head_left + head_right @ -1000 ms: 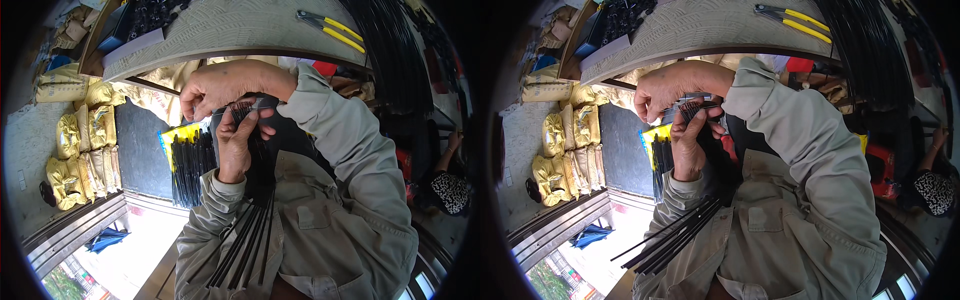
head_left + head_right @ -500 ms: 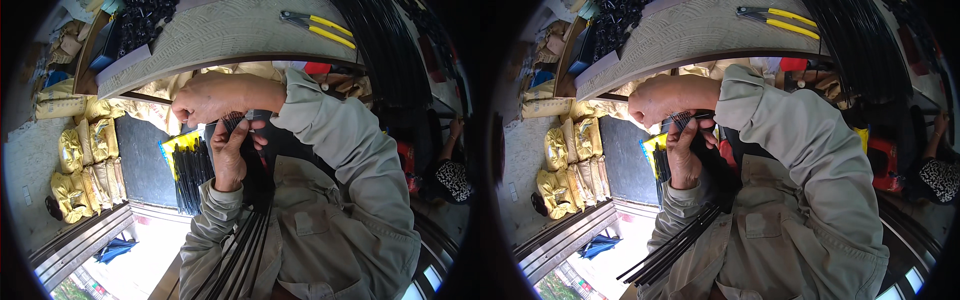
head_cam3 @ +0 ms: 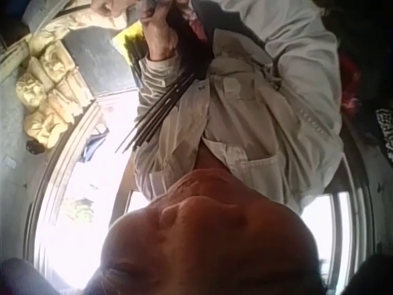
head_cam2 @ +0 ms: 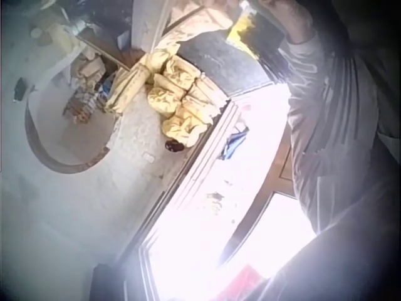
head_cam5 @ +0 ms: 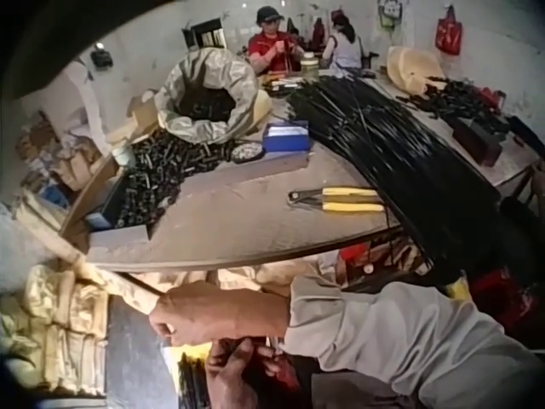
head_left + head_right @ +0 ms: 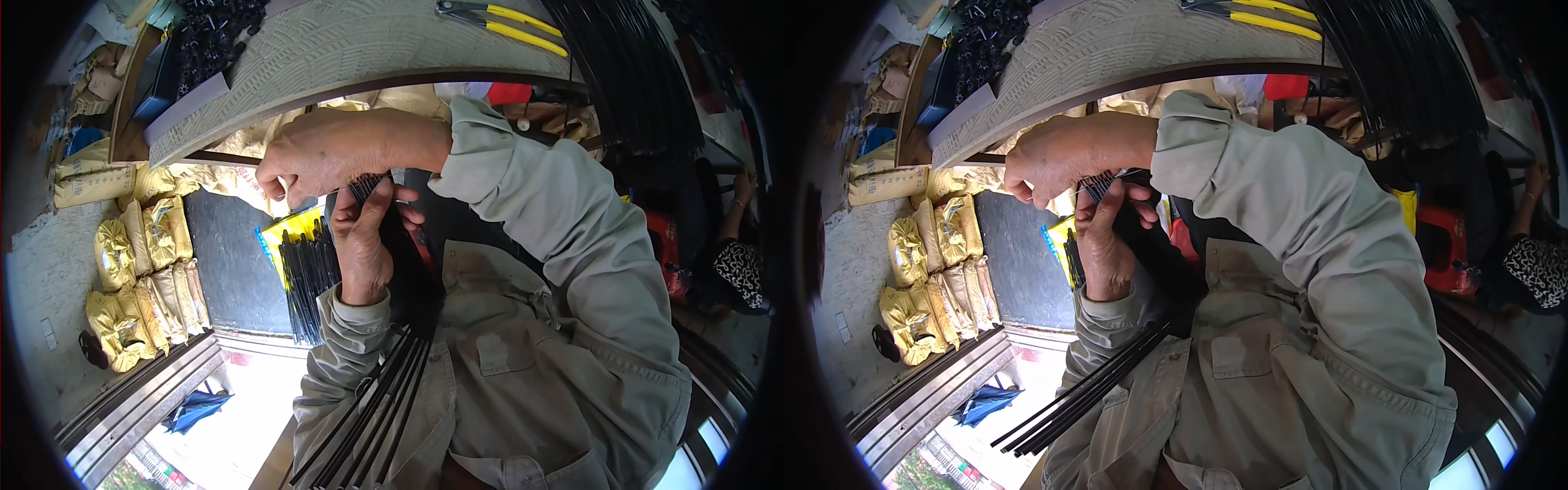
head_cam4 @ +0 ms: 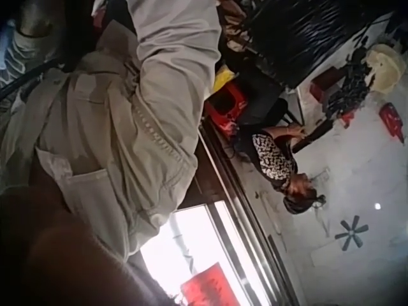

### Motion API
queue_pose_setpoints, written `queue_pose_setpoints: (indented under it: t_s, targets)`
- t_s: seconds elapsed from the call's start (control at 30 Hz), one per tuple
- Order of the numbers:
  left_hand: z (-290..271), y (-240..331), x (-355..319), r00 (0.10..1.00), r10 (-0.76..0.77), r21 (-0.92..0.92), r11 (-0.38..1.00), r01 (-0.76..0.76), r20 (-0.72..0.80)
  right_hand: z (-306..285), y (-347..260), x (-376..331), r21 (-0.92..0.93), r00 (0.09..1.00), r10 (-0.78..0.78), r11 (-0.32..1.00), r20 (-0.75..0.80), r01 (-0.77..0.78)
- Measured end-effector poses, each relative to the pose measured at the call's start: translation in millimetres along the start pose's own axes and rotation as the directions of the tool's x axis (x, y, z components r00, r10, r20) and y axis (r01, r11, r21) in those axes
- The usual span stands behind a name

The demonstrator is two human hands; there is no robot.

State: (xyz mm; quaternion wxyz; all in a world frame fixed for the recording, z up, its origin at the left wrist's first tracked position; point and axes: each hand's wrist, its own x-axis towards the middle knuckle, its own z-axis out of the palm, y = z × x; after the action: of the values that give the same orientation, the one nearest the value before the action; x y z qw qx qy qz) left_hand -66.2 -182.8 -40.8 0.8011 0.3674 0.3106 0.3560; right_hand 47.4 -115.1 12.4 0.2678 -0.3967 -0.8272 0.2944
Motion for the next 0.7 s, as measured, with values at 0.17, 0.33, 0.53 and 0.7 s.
queue_pose_setpoints:
  t_s: [0.17, 0.33, 0.53, 0.7]
  targets:
    - [3.4, 2.6, -2.3, 1.000, -0.001, 0.005, 1.000, 0.001, -0.030, -5.3, -2.6, -1.7, 0.083, 0.995, 0.060, 0.994, 0.077, -0.066]
    - [4.6, 1.7, -2.4, 1.000, 0.011, 0.008, 1.000, -0.011, -0.021, -3.4, 4.6, -2.8, 0.092, 0.998, -0.009, 0.996, 0.054, 0.004]
    - [-0.8, 0.7, -2.8, 0.999, 0.022, 0.014, 1.000, -0.022, -0.024, -24.2, -9.1, -3.9, -0.023, 0.963, 0.117, 0.993, 0.244, -0.115]
    - [7.9, 0.5, -1.3, 1.000, -0.023, -0.029, 0.999, 0.023, -0.008, -38.3, 9.9, -14.2, -0.077, 0.990, 0.090, 0.994, 0.111, -0.082]
